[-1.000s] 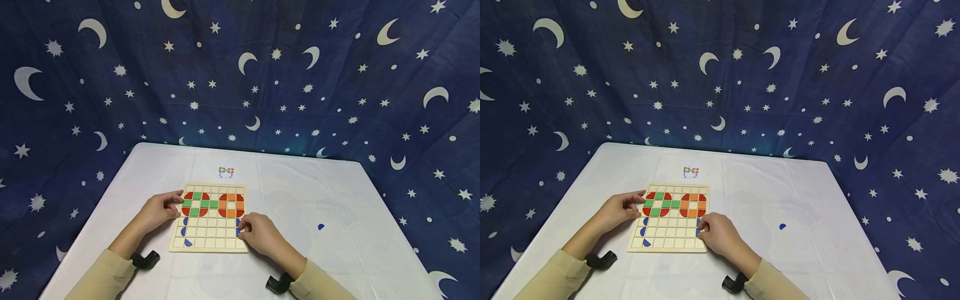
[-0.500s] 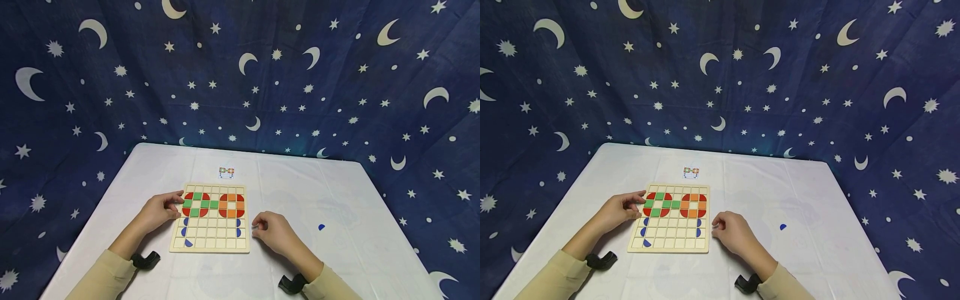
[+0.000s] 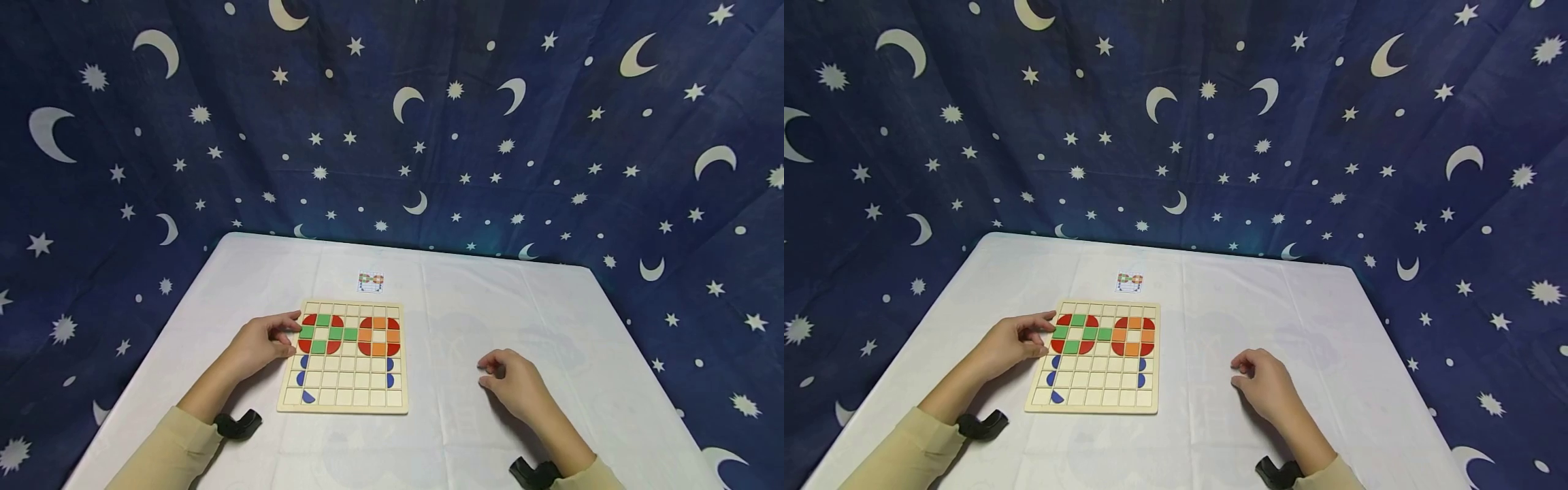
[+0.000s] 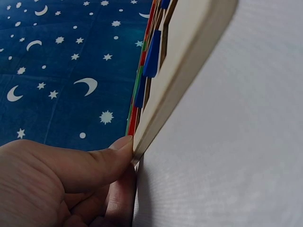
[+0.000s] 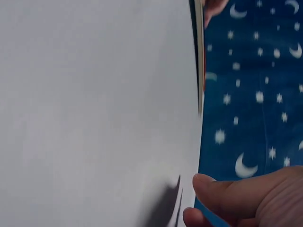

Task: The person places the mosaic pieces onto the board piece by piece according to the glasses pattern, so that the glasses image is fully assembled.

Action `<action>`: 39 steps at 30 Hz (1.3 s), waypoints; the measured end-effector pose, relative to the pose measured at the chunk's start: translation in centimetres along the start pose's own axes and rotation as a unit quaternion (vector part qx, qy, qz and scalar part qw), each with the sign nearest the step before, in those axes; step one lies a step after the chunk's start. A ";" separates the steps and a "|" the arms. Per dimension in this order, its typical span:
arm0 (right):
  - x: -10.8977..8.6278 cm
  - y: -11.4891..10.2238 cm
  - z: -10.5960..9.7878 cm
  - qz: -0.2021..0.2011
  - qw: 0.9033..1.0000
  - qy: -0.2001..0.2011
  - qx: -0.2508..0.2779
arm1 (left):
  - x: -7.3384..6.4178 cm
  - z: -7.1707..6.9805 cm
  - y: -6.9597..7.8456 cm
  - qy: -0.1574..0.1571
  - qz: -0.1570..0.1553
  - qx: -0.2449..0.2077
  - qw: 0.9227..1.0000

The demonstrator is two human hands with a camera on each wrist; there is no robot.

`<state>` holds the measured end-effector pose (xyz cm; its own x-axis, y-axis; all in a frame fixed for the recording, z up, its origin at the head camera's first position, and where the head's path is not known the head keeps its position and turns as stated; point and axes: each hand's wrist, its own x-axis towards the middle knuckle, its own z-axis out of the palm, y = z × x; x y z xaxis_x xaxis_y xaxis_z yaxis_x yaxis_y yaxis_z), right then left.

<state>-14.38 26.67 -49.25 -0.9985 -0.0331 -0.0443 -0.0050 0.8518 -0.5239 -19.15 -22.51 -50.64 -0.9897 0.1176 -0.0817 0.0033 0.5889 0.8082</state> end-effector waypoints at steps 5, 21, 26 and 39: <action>0.0 2.9 -2.0 -0.006 0.999 0.030 -0.037 | 0.1 0.0 -0.1 -0.002 -0.002 0.004 1.000; -0.7 4.2 -3.8 0.010 0.995 -0.014 -0.102 | 0.1 0.0 0.0 -0.003 0.001 0.000 1.000; -1.2 3.8 -4.0 0.028 0.993 -0.039 -0.105 | 0.1 0.0 0.0 -0.003 0.001 0.002 1.000; -1.7 2.4 -2.6 0.000 0.997 -0.054 -0.051 | 0.2 0.1 -0.3 0.001 0.003 0.003 1.000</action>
<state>-12.87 30.13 -48.28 -0.9868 -0.0840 -0.1387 -0.0155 0.9002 -0.4352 -19.34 -22.60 -50.95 -0.9900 0.1198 -0.0750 0.0109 0.5936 0.8047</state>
